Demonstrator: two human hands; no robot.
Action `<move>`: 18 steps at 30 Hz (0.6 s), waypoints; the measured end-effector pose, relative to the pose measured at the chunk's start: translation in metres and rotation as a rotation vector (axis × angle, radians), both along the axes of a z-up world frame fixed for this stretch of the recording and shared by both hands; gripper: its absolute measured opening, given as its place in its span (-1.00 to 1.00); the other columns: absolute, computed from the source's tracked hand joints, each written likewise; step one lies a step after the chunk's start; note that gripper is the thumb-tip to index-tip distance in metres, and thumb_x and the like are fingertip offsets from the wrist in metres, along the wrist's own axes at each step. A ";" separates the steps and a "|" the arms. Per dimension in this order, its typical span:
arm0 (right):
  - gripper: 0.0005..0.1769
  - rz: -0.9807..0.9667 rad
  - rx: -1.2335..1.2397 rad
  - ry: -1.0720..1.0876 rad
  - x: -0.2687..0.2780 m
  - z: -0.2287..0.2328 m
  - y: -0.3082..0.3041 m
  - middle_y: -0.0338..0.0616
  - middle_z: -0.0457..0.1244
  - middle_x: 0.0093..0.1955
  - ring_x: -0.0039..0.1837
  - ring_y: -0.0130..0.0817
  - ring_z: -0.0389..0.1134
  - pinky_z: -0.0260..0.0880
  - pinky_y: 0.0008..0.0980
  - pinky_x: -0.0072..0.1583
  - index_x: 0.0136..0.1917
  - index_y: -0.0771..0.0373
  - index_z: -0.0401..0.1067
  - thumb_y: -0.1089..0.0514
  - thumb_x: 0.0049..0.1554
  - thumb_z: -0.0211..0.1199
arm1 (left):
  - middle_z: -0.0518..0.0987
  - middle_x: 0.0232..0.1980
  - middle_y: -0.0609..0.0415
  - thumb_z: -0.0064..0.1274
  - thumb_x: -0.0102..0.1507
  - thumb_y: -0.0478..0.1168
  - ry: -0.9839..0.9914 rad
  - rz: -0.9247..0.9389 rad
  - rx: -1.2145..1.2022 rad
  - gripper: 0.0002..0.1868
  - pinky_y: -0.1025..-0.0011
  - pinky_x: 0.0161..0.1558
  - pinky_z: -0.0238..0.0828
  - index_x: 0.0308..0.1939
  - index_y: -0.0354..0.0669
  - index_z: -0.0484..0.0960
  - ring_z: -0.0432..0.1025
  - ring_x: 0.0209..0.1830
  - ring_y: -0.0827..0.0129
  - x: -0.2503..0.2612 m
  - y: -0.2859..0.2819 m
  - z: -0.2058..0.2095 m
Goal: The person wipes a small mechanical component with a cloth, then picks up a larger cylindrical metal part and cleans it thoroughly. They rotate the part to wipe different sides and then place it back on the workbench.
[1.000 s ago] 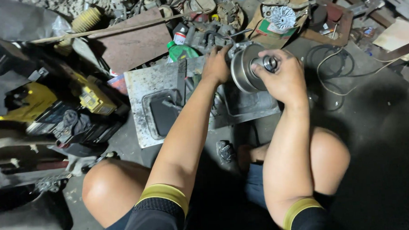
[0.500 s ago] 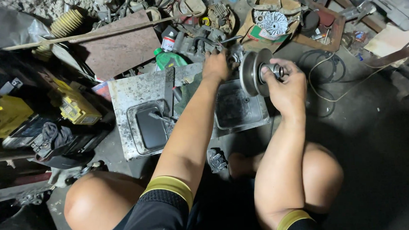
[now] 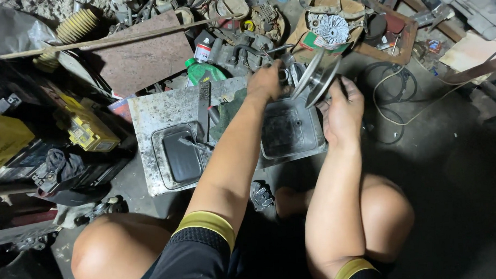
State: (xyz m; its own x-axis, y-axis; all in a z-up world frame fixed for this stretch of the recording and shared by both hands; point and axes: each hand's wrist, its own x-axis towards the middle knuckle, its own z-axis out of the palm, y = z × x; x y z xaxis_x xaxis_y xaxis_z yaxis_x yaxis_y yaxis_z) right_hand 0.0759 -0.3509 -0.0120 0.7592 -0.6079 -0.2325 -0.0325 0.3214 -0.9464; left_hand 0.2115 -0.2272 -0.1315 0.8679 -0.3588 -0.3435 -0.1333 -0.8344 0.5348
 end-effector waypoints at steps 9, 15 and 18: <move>-0.75 -0.123 0.248 0.008 0.007 -0.027 -0.018 0.10 0.41 -0.16 -0.08 -0.05 0.54 0.66 -0.12 0.00 0.04 0.26 0.47 0.10 0.17 0.40 | 0.43 0.37 -0.10 0.35 0.19 0.02 -0.007 0.061 -0.142 -0.26 -0.14 0.43 0.18 0.39 0.16 0.35 0.36 0.39 -0.01 0.001 0.005 0.000; -0.78 -0.115 0.340 -0.089 0.007 -0.034 -0.013 0.14 0.43 -0.05 0.06 0.05 0.53 0.59 0.15 0.19 0.07 0.30 0.52 0.23 0.15 0.41 | 0.64 0.11 -0.07 0.36 0.17 0.01 -0.052 0.298 -0.596 -0.52 0.09 0.31 0.41 0.11 0.07 0.58 0.49 0.25 0.02 -0.001 0.008 -0.014; -0.53 -0.155 0.383 -0.105 0.016 -0.050 -0.021 0.25 0.37 0.05 0.08 0.16 0.49 0.61 0.22 0.15 0.31 0.28 0.32 0.24 0.18 0.38 | 0.65 0.00 -0.36 0.40 0.17 -0.16 -0.125 0.463 -1.013 -0.54 0.04 0.24 0.46 0.05 -0.27 0.59 0.51 0.17 -0.13 -0.002 0.011 0.001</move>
State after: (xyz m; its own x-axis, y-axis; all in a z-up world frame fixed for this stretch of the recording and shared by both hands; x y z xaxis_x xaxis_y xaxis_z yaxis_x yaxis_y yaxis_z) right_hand 0.0920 -0.3716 -0.0624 0.6972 -0.6015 -0.3901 0.1337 0.6437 -0.7535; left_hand 0.2092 -0.2165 -0.1310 0.9981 -0.0569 0.0231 -0.0233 -0.0043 0.9997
